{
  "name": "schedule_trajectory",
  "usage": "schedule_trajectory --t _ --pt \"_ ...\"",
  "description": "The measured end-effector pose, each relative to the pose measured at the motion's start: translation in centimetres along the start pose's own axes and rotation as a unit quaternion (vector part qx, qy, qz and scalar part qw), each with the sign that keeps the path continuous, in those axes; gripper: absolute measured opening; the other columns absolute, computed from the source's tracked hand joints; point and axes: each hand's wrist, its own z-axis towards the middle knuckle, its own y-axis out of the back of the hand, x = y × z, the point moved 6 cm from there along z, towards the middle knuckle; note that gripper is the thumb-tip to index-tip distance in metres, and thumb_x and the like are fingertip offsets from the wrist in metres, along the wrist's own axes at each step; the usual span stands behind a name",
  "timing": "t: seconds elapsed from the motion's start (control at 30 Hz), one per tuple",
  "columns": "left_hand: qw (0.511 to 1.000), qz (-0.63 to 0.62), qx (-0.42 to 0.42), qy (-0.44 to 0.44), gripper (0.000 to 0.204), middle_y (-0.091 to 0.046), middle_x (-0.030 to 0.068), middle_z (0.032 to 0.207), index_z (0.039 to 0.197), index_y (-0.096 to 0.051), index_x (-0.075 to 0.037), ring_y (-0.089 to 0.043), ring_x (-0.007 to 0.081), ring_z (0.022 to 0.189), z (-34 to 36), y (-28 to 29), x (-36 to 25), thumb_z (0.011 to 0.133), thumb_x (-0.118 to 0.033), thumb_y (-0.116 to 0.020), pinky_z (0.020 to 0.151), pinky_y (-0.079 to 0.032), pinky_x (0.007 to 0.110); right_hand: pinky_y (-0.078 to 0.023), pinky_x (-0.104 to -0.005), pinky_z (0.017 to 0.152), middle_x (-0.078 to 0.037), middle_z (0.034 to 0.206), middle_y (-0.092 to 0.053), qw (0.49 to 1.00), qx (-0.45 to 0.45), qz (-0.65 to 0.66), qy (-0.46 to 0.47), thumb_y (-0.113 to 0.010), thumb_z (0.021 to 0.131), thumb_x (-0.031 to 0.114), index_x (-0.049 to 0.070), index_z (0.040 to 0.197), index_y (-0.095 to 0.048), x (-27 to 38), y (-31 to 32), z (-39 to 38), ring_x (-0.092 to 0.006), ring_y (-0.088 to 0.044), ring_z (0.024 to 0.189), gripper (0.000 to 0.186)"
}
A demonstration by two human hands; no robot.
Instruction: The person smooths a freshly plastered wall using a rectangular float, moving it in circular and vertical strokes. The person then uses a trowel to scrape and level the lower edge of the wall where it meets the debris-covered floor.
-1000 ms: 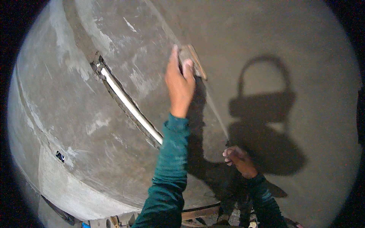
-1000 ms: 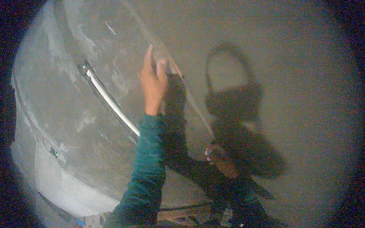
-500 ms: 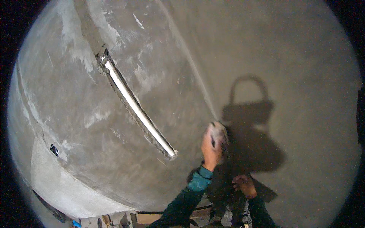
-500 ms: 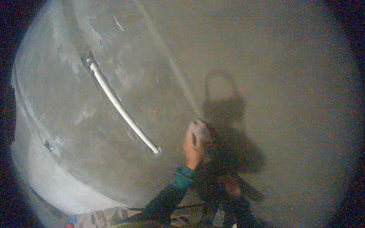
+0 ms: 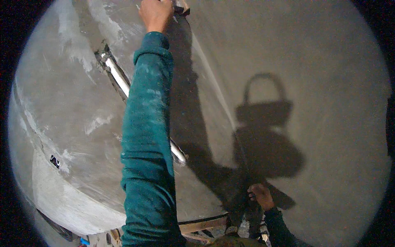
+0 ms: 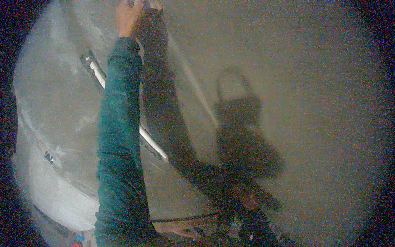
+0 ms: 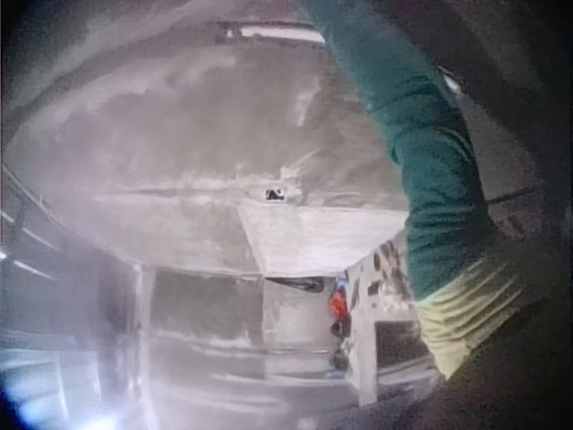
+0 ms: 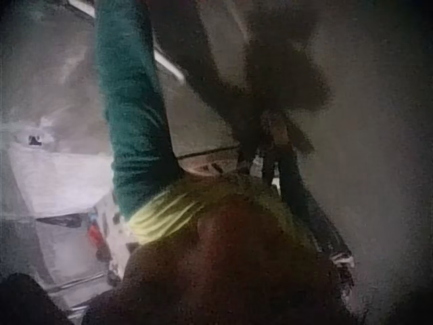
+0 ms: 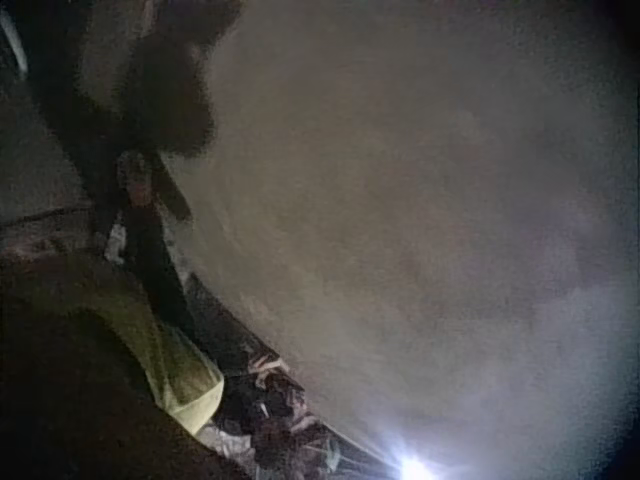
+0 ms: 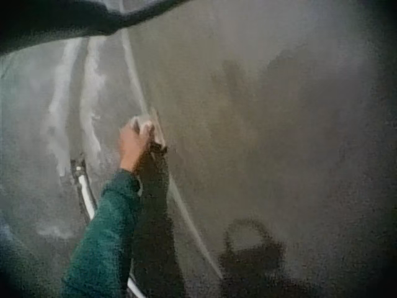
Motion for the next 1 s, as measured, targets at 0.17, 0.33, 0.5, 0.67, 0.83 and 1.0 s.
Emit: schedule_trajectory --t 0.17,0.33,0.5,0.67,0.83,1.0 --pt "1.000 0.023 0.009 0.011 0.055 -0.072 0.0341 0.102 0.121 -0.066 0.013 -0.069 0.0516 0.099 -10.2 0.5 -3.6 0.091 -0.032 -0.075 0.088 -0.054 0.052 -0.056 -0.0315 0.070 -0.007 0.105 -0.073 1.000 -0.015 -0.015 0.004 -0.066 0.105 0.035 0.007 0.112 -0.068 0.1 1.3 0.8 -0.0152 -0.067 0.083 0.029" --pt "0.981 -0.114 0.052 0.147 0.061 -0.062 0.0342 0.133 0.152 -0.045 0.010 -0.062 0.0480 0.122 -30.0 -0.1 -6.7 0.104 -0.024 -0.062 0.106 -0.047 0.049 -0.057 -0.0316 0.070 -0.007 0.101 -0.074 0.997 -0.039 -0.055 -0.031 -0.066 0.105 0.034 0.006 0.111 -0.069 -1.4 1.7 0.6 -0.0153 -0.067 0.083 0.028" --pt "0.883 -0.190 0.195 0.382 0.055 -0.067 0.0266 0.126 0.148 -0.047 0.003 -0.066 0.0441 0.118 -52.3 -0.3 -9.9 0.100 -0.012 -0.069 0.100 -0.052 0.045 -0.057 -0.0368 0.073 -0.006 0.099 -0.072 0.998 -0.011 0.013 -0.063 -0.067 0.103 0.030 0.007 0.108 -0.070 -3.4 1.8 -2.1 -0.0191 -0.068 0.084 0.023" --pt "0.810 -0.241 0.195 0.498 0.049 -0.068 0.0261 0.120 0.141 -0.051 -0.002 -0.068 0.0451 0.111 -66.9 3.2 -6.4 0.098 -0.014 -0.072 0.092 -0.055 0.045 -0.058 -0.0410 0.074 -0.006 0.100 -0.072 0.952 0.083 -0.294 0.001 -0.068 0.101 0.030 0.008 0.107 -0.071 -4.5 -0.1 -1.4 -0.0224 -0.069 0.087 0.023" --pt "0.925 -0.196 0.078 0.315 0.054 -0.068 0.0222 0.126 0.143 -0.052 0.001 -0.067 0.0328 0.111 -39.9 3.2 -6.1 0.099 -0.023 -0.073 0.095 -0.053 0.042 -0.059 -0.0426 0.074 -0.008 0.100 -0.072 0.995 -0.006 0.040 -0.089 -0.072 0.100 0.031 0.008 0.106 -0.071 -6.0 5.0 -4.0 -0.0233 -0.070 0.090 0.024" --pt "0.964 -0.220 -0.036 0.147 0.051 -0.069 0.0257 0.120 0.132 -0.060 0.006 -0.068 0.0375 0.110 -15.4 3.2 -1.6 0.096 -0.028 -0.071 0.096 -0.053 0.046 -0.059 -0.0424 0.073 -0.010 0.100 -0.073 0.996 -0.046 0.001 -0.081 -0.075 0.099 0.030 0.007 0.106 -0.071 -4.4 2.9 -2.8 -0.0237 -0.071 0.089 0.025"
